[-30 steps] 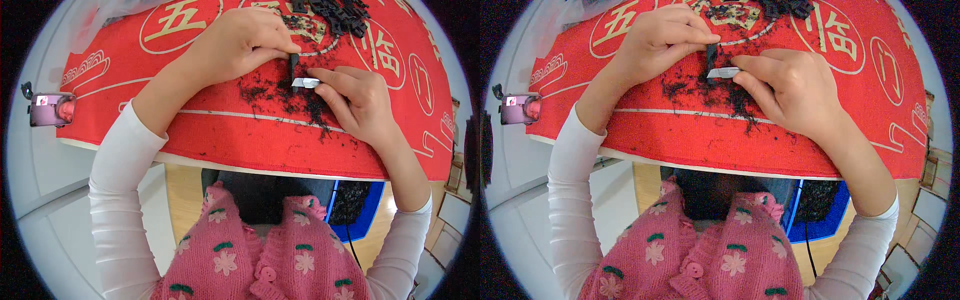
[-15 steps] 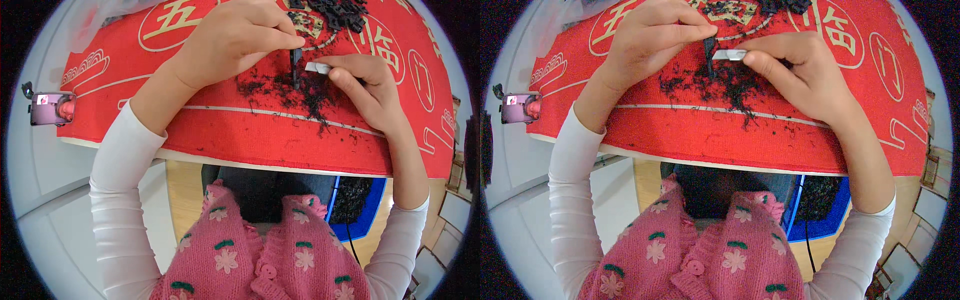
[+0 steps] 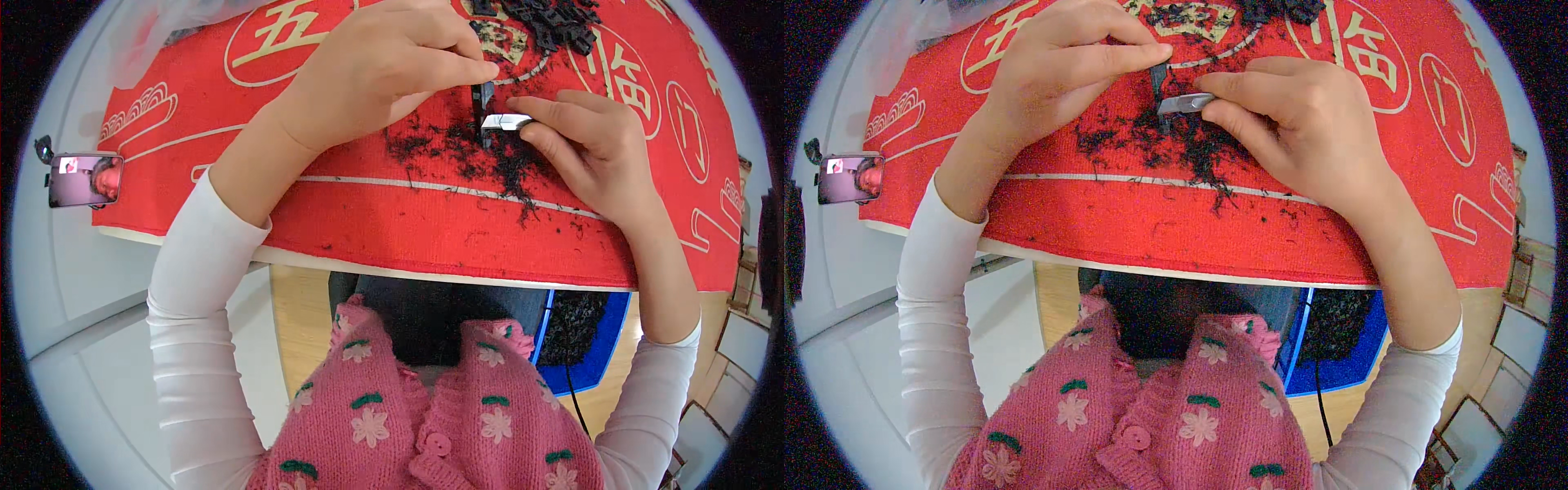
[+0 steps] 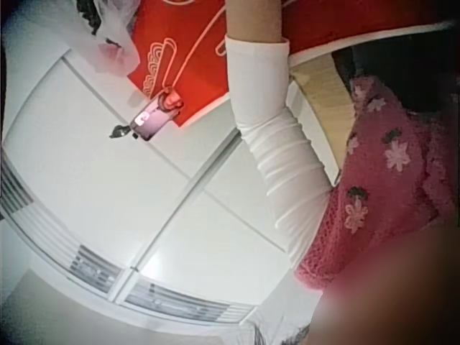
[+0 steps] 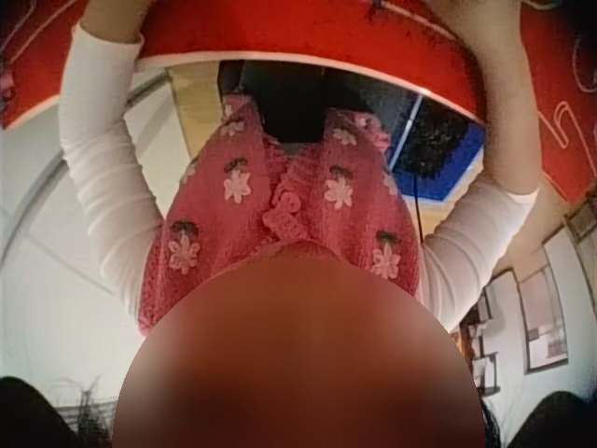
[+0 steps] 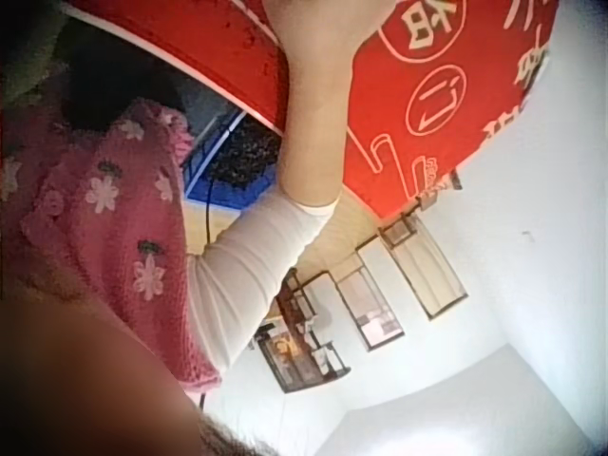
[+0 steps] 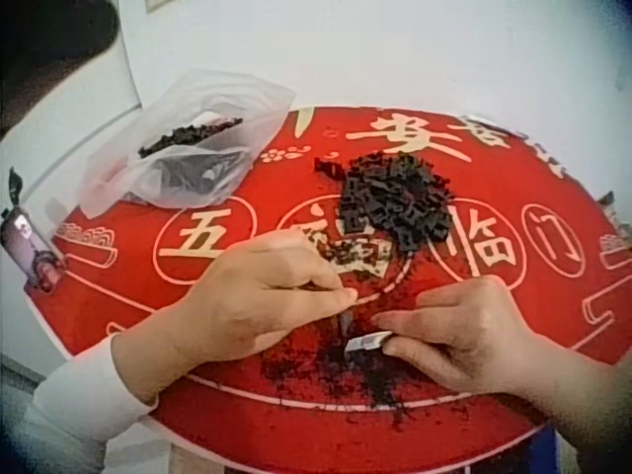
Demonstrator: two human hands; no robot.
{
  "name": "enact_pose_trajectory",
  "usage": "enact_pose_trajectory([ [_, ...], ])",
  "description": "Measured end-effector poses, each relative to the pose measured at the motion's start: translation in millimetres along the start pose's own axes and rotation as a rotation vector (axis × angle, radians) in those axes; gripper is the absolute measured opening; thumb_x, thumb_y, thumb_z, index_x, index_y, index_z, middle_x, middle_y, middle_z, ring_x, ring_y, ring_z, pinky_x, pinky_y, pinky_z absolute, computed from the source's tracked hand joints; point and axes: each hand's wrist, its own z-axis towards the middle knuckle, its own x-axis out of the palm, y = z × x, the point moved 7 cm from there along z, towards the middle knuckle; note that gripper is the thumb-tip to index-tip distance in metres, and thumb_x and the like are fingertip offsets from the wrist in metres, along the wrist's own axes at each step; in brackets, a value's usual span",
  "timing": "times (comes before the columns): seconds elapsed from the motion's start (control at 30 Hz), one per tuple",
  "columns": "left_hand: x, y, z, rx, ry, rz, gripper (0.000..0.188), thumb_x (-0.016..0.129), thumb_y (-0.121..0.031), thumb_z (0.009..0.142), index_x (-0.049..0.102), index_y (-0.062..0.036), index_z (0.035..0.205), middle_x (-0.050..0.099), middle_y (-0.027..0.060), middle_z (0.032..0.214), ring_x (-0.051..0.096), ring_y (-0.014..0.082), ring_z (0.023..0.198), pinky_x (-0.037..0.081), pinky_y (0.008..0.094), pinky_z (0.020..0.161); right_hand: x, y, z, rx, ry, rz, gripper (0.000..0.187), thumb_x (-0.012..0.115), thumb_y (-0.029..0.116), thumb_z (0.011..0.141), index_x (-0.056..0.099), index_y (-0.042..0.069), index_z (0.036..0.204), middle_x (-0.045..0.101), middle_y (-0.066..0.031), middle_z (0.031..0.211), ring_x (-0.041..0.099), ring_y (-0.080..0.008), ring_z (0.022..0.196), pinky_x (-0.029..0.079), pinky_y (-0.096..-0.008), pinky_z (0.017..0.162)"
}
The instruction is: Trim and sort small black components using a utility blade on a red work surface.
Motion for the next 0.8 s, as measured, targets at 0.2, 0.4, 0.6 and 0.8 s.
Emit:
enact_pose_trajectory([
  [0.2, -1, -1, 4, -0.025, 0.019, -0.026, 0.025, 0.064, 0.005, 0.074, 0.065, -0.0065, 0.096, 0.062, 0.0062, 0.092, 0.055, 0.0188, 0.073, 0.046, 0.0284, 0.065, 1, 0, -2, -0.041, -0.018, -0.075, 0.014, 0.066, 0.012, 0.079, 0.07, 0.007, 0.091, 0.057, -0.0043, 0.066, 0.047, -0.02, 0.047, 0.037, -0.0305, 0.046],
  [0.4, 1, 4, 4, 0.204, -0.009, 0.094, 0.025, 0.065, 0.005, 0.074, 0.065, -0.0062, 0.096, 0.062, 0.0063, 0.092, 0.056, 0.0191, 0.073, 0.046, 0.0284, 0.065, 0, 0, -2, -0.048, -0.025, -0.084, 0.014, 0.066, 0.013, 0.079, 0.07, 0.007, 0.091, 0.056, -0.0044, 0.066, 0.047, -0.0209, 0.046, 0.036, -0.0311, 0.045],
  [0.6, 4, -1, 6, 0.096, 0.007, 0.043, 0.023, 0.064, 0.004, 0.074, 0.066, -0.0061, 0.095, 0.062, 0.0063, 0.092, 0.056, 0.0192, 0.073, 0.046, 0.0283, 0.065, -2, -3, -4, -0.051, 0.054, -0.075, 0.016, 0.066, 0.008, 0.08, 0.069, 0.002, 0.095, 0.057, -0.0058, 0.067, 0.044, -0.0173, 0.048, 0.034, -0.0274, 0.045],
  [0.8, -1, -11, 2, 0.457, -0.025, 0.257, 0.02, 0.063, 0.002, 0.077, 0.066, -0.006, 0.095, 0.062, 0.0064, 0.092, 0.056, 0.0192, 0.073, 0.046, 0.0283, 0.066, 3, 0, -3, -0.056, 0.105, -0.085, 0.017, 0.065, 0.005, 0.08, 0.069, 0.0, 0.096, 0.058, -0.0071, 0.068, 0.043, -0.0166, 0.049, 0.034, -0.0261, 0.046],
])
